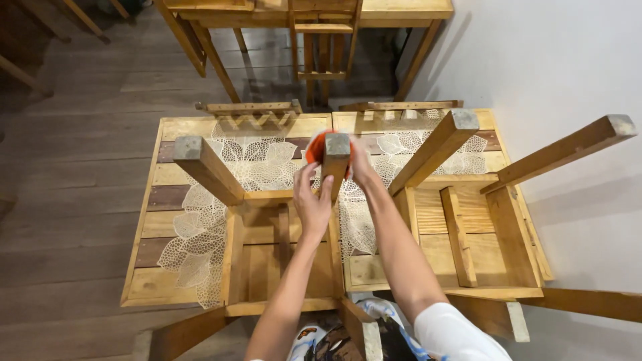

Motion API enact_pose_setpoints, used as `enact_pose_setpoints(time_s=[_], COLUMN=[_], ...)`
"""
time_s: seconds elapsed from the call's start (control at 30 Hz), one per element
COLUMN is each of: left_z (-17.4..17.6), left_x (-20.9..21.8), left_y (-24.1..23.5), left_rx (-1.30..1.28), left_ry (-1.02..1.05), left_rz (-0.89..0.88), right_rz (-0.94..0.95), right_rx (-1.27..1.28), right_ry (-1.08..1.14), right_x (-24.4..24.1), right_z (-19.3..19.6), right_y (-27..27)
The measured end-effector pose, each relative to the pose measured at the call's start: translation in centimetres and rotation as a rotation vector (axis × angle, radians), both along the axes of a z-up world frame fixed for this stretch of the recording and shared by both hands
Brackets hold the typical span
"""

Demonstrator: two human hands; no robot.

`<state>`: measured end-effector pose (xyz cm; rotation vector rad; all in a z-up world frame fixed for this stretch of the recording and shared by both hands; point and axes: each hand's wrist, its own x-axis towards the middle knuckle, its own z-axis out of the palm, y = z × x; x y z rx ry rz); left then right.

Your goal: Sanding and cleaning the legs and frame of a wooden stool.

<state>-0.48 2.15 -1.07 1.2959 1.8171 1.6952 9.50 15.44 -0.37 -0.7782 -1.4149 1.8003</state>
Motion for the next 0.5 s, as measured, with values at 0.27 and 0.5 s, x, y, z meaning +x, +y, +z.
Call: enact_pose_setpoints(time_s=[0.27, 0.5], left_z=[-0.1, -1.3], left_x=[-1.2, -1.3], left_y=[0.1, 0.6], left_rx=[-0.024, -0.061], left_ry=[0.031, 0.058], left_rz=[0.036, -0.012], right_rz=[-0.051, -0.413], right_rx=[-0.104, -0.237], right_ry=[-0.137, -0.103], right_x=[-0.4, -0.5], right_z=[-11.6, -18.0], right_y=[-2.3, -7.1])
